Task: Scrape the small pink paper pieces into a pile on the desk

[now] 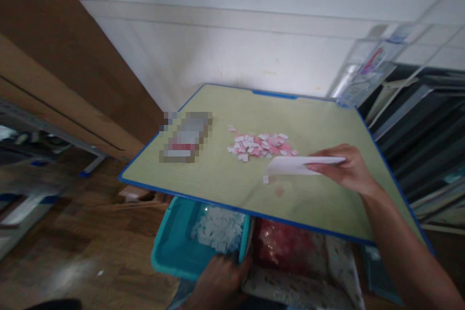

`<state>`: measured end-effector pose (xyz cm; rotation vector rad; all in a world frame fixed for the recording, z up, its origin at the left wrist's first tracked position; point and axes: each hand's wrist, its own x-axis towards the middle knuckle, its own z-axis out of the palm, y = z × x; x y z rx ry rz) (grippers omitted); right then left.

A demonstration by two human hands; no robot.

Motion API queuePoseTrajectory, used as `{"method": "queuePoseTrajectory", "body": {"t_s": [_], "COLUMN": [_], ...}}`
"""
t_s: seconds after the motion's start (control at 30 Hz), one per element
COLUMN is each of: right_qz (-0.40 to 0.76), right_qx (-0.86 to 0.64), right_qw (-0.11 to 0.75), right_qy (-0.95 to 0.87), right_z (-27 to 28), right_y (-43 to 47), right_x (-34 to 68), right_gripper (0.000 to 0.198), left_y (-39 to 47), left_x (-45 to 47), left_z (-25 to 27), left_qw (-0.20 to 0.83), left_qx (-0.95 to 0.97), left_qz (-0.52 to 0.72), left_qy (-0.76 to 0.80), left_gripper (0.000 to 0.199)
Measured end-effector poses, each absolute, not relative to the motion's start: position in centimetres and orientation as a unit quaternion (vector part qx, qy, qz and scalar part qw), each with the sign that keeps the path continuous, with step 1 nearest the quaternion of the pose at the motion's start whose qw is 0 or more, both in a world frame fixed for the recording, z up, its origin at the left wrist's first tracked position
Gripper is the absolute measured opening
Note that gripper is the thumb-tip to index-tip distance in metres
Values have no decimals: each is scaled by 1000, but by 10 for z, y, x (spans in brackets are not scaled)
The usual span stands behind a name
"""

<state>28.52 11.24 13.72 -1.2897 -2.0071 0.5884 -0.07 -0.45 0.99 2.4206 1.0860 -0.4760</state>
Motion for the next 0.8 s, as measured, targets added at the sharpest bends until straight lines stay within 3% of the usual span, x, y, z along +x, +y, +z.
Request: {"method": "queuePoseTrajectory", "body": {"t_s": [0.23,0.47,0.67,0.8], "right_qz": [315,446,442,363], "right_qx": [-417,-293,-291,-396], "right_qw": [284,245,216,296], "right_qy": [-804,-809,-820,-790], "right_z": [136,131,136,135], "right_y": [115,124,123,122], "right_x": [293,288,304,310], "right_gripper": [17,27,24,18], "left_y": [-3,-4,-6,-6], "left_x": [0,-1,-2,-3], "left_z": [9,6,1,-1], "left_qw": [215,202,192,192], "left_qx": [884,888,892,893], "left_qz": [-176,-169,-166,-164], "left_qy": [376,377,374,373], "left_gripper": [39,39,42,45]}}
